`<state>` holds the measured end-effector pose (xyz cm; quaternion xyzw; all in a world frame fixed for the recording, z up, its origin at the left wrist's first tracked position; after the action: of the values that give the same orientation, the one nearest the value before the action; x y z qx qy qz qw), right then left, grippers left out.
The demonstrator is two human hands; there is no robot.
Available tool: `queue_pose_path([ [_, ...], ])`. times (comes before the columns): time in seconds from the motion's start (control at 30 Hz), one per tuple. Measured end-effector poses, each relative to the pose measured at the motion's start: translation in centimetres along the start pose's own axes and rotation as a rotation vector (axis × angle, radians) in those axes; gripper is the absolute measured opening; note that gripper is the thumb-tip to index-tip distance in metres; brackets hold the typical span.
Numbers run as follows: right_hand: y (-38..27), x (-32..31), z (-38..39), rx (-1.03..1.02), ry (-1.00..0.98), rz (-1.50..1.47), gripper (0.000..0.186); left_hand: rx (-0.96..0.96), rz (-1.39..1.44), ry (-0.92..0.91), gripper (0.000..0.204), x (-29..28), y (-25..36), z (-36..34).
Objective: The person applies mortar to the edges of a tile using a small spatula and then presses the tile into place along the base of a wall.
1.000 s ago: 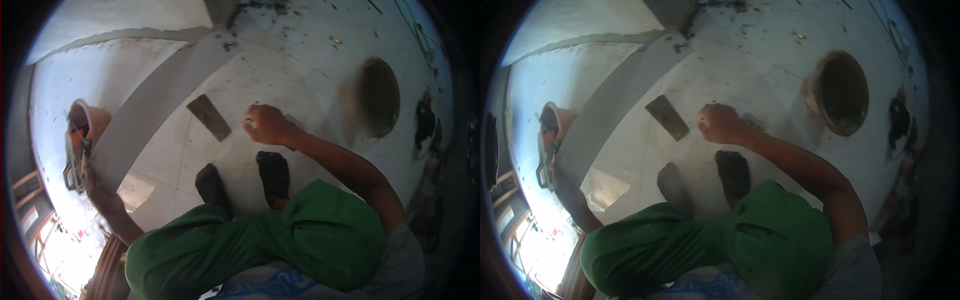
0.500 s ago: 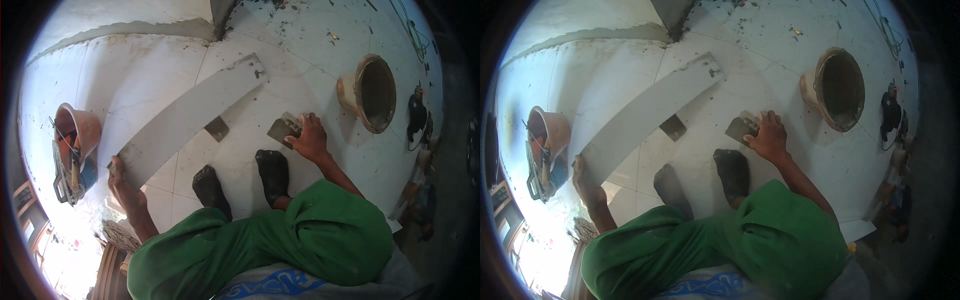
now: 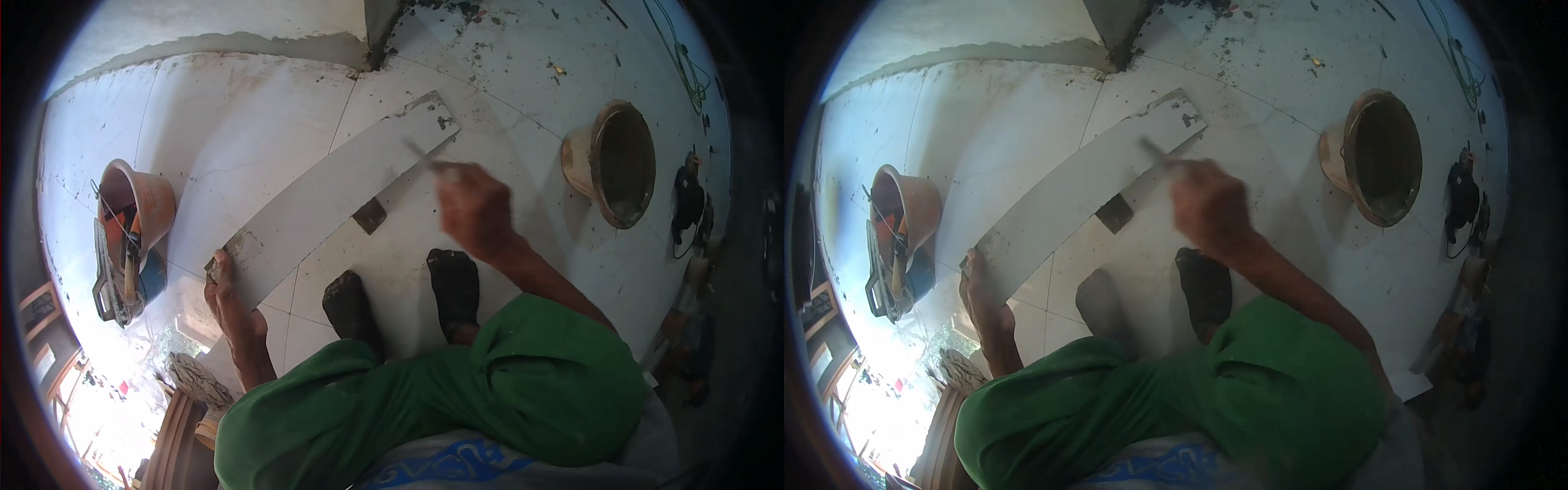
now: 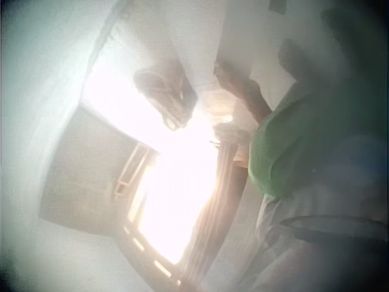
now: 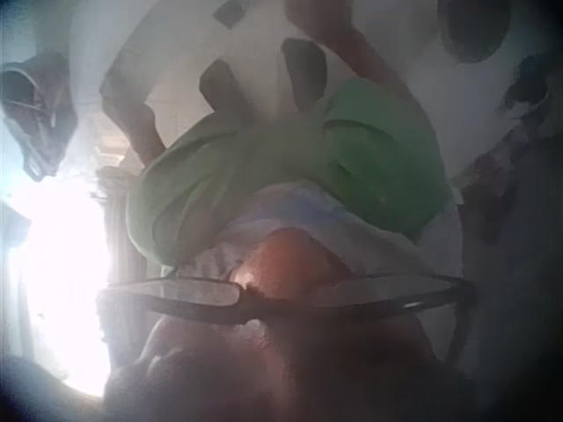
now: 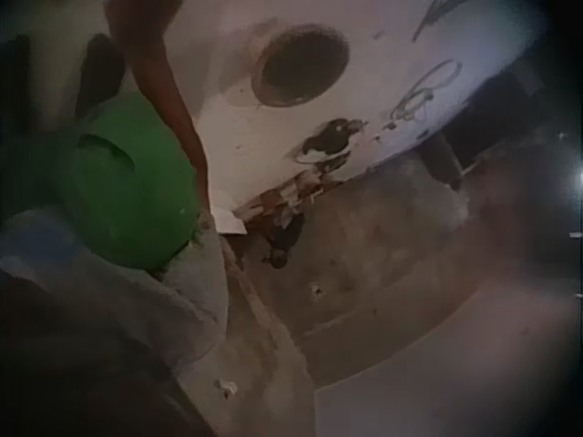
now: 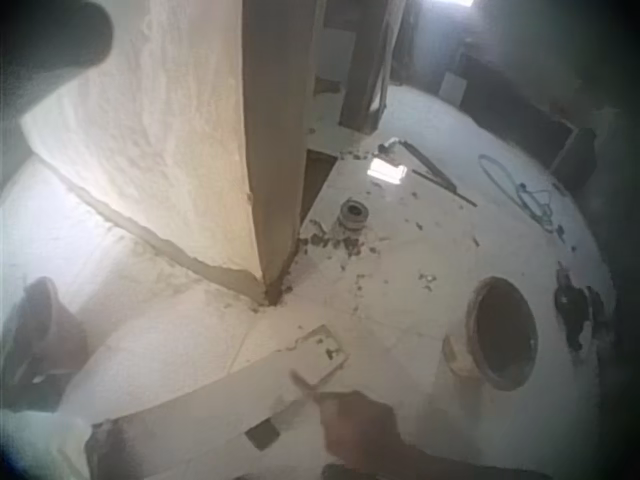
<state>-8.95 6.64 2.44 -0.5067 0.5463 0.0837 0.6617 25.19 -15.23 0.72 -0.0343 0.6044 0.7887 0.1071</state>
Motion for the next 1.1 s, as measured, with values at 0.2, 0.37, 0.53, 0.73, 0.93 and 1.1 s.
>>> queue_pose_path([
  [0.2,1.5,6.4,-5.7,0.028,-0.024,0.223,0.006,0.043,0.032,-0.063,0.031,0.4,-0.5,-0.3],
  [0.37,2.0,4.2,-7.1,0.039,0.033,0.233,0.001,0.050,0.058,-0.065,0.030,1.2,0.5,0.3],
  [0.53,3.7,6.1,-5.8,0.028,0.001,0.357,0.010,0.047,0.045,-0.044,0.029,0.6,-0.3,-0.5],
  [0.73,2.0,5.4,-7.1,0.021,-0.042,0.243,0.007,0.025,0.039,-0.078,0.030,-0.2,-0.7,-0.7],
  [0.93,7.0,3.8,-9.4,0.221,-0.119,0.280,0.011,0.033,0.101,-0.086,0.028,1.0,-0.2,-0.3],
  [1.1,2.9,4.6,-8.0,0.009,-0.013,0.207,0.017,0.041,0.096,-0.086,0.027,1.0,0.0,-0.3],
])
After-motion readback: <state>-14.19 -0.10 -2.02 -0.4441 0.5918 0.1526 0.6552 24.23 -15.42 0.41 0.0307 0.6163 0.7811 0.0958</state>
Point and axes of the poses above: each hand's wrist, its own z-axis away from the middle knuckle, its own x-axis out of the palm, y = z × x, the point moved 10 cm from there along -z, towards the middle knuckle, and after that the axes turned 15 degrees about x, right-handed, at the moved point
